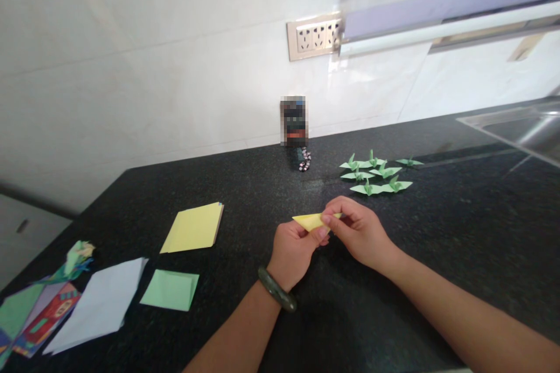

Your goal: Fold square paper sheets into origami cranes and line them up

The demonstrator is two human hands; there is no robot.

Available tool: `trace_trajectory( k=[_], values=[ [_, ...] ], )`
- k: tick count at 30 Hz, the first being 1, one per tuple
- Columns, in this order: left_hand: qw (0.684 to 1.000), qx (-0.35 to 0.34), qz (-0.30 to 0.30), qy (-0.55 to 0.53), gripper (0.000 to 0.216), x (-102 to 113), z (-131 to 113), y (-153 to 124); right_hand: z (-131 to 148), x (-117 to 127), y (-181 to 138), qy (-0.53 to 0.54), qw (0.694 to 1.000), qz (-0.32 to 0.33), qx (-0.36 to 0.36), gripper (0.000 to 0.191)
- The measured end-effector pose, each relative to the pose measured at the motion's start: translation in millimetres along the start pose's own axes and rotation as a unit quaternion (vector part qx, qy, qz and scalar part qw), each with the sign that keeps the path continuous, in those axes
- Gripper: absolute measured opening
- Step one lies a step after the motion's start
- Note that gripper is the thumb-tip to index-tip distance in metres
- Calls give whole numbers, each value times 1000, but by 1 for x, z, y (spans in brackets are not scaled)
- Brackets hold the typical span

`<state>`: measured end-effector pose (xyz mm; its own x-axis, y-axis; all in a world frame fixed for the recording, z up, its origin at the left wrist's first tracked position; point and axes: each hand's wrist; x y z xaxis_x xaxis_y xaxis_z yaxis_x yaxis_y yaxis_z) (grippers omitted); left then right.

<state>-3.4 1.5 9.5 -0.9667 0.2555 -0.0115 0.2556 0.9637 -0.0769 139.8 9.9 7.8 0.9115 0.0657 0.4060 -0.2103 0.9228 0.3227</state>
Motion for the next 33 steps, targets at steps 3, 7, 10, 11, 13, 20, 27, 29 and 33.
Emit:
trace_trajectory(
  k=[3,7,10,11,13,20,27,29,33],
  values=[
    [1000,-12,5,3,20,0,-1,-1,1,-1,-1,10,1000,1,-15,13],
    [1000,-10,11,-1,20,1,-2,-1,2,-2,-1,30,999,-3,-37,12],
    [1000,-3,18,-16,20,0,-3,-2,3,-1,-1,12,999,-14,-30,11],
    [1000,-1,19,-24,19,0,-3,-2,3,-1,-1,9,999,-13,-30,11],
    [998,8,21,-53,18,-1,-2,-2,2,-2,-1,34,998,-13,-50,11],
    [973,69,-41,-216,21,0,0,1,3,-5,3,238,959,15,-154,31],
    [962,46,-44,-265,15,-1,-5,1,9,-12,-3,249,939,114,-210,24],
    [962,48,-36,-267,14,-2,-5,0,8,-14,-3,248,939,112,-211,23],
    [951,60,-32,-302,10,-3,-5,-1,7,-14,-4,231,946,122,-193,23]
  ],
)
Point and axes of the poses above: each hand's wrist, its own y-axis towards the middle knuckle, its own x-axis out of the back of the hand, z = x × y, and after that the axes turned 5 degrees about z, right-handed
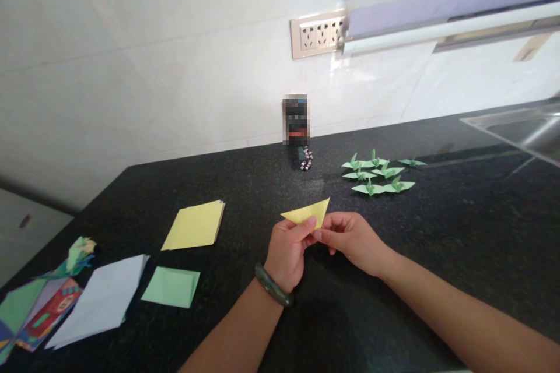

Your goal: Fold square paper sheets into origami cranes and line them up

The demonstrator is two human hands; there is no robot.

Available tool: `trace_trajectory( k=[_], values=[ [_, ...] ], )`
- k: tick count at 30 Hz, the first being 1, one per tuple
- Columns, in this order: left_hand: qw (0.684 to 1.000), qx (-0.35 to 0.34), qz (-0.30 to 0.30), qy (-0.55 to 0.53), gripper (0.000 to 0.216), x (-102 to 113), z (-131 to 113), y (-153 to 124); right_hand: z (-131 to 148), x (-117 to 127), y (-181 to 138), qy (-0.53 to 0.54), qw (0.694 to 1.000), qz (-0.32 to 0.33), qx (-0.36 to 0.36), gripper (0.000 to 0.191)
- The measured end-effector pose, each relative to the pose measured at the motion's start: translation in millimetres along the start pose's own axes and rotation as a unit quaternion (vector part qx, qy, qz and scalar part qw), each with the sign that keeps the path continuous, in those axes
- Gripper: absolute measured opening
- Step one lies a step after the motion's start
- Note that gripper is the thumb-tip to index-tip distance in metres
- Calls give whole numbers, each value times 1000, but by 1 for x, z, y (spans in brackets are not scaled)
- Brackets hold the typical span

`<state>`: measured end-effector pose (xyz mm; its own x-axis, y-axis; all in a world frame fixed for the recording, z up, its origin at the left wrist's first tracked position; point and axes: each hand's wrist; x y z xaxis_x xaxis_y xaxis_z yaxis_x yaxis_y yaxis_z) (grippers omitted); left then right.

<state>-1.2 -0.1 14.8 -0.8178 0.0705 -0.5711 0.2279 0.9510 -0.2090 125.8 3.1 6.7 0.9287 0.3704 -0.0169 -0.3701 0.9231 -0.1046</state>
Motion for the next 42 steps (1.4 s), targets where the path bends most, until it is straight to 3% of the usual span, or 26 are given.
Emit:
trace_trajectory(
  k=[5,17,26,31,42],
  values=[
    [1000,10,0,-28,8,0,-1,0,-1,1,1,-15,999,18,29,28],
    [991,-60,-45,112,17,7,6,4,-1,4,6,49,997,-47,24,26],
    [985,-74,-32,154,18,8,6,5,-4,2,7,187,981,-44,38,21],
    [978,-93,-23,185,18,8,5,3,-5,1,7,176,981,-47,64,19],
    [982,-74,-11,173,16,7,3,2,-4,8,7,125,980,-135,69,24]
  ],
)
Point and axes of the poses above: each hand's wrist, its own y-axis towards the middle knuckle, its own x-axis out of the back of the hand, z = x × y, and after that the axes turned 5 degrees about z, right-handed
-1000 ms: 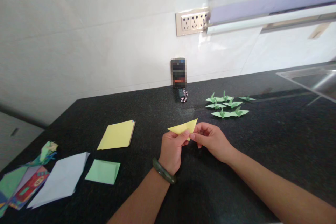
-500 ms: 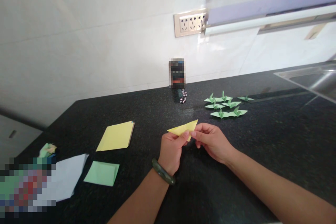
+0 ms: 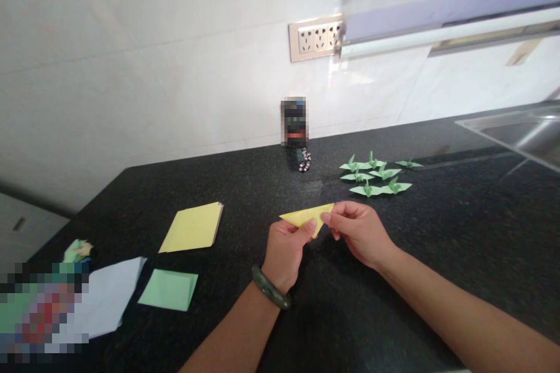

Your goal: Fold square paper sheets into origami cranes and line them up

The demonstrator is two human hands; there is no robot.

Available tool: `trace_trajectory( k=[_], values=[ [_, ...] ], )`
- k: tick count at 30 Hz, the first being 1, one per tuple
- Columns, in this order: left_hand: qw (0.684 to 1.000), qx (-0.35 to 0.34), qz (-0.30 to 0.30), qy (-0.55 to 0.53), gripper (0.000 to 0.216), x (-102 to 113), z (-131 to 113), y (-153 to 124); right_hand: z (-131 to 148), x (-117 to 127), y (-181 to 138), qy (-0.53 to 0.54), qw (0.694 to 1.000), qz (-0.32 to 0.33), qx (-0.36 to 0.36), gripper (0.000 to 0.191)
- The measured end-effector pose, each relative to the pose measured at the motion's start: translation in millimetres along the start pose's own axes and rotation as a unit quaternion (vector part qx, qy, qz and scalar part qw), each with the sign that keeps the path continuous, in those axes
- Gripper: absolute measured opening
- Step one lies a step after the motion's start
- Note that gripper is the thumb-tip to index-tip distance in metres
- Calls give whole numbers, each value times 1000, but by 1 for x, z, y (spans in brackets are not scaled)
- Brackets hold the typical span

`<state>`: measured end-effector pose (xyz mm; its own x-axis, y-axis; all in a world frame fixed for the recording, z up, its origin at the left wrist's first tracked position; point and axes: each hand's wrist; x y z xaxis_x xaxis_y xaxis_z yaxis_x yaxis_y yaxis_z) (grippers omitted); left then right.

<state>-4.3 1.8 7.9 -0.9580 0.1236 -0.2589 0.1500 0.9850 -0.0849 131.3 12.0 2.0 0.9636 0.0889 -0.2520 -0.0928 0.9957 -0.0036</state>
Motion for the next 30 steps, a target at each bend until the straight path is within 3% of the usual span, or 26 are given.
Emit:
trace_trajectory(
  k=[9,13,19,25,30],
  values=[
    [1000,6,-12,2,16,-3,-3,-1,12,5,6,34,997,-68,25,17],
    [1000,10,-14,10,17,0,-1,-1,18,8,8,70,991,-106,35,22],
    [999,-6,15,46,19,-2,-3,-2,6,0,0,-1,998,66,-25,27],
    [996,-13,23,80,18,-3,-8,-3,1,3,0,-47,997,56,-1,27],
    [987,-5,89,131,22,0,-5,-2,10,7,1,-130,987,91,12,16]
  ],
)
Point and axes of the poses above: each hand's wrist, its own y-axis towards the middle knuckle, its own x-axis out of the back of the hand, z = x × y, and after that the axes turned 5 degrees about z, right-handed
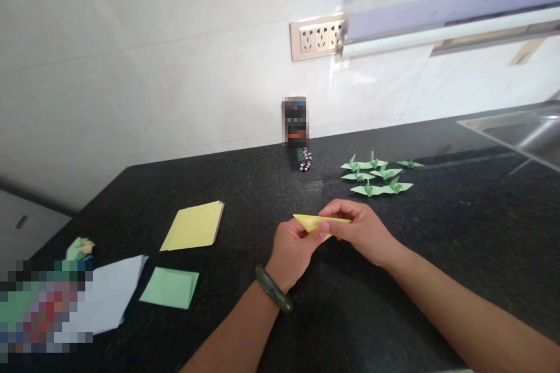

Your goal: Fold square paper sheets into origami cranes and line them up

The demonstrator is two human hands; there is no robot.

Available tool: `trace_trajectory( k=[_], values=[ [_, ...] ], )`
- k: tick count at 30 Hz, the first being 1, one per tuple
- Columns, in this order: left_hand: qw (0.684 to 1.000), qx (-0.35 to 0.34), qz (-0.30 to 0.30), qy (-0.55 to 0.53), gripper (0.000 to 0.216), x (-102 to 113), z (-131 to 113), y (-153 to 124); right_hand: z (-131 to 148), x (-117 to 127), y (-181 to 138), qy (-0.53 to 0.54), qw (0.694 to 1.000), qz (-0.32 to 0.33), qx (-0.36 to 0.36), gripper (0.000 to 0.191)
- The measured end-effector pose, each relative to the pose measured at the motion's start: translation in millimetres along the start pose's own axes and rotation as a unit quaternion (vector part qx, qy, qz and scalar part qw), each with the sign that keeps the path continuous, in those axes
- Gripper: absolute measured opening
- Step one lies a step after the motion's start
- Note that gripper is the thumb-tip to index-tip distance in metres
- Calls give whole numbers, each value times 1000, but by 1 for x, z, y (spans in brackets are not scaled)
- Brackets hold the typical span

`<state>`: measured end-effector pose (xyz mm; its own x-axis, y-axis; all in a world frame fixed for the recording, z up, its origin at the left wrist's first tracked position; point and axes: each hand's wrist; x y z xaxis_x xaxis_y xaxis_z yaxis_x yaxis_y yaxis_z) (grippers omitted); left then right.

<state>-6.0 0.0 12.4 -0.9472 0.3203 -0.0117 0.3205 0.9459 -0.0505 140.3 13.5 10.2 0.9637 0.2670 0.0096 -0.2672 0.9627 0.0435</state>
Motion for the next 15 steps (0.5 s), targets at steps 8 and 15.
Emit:
trace_trajectory(
  k=[8,15],
  values=[
    [998,24,25,52,23,-1,3,0,2,6,-1,-47,998,41,-32,20],
    [999,5,-23,48,23,1,8,2,4,9,1,-63,997,38,-31,24]
  ],
)
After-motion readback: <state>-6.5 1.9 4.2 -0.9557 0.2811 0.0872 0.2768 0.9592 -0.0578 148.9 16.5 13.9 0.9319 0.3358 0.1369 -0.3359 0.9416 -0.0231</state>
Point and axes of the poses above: each hand's wrist, its own y-axis towards the middle knuckle, its own x-axis out of the back of the hand, z = x × y, and after that the axes turned 5 degrees about z, right-handed
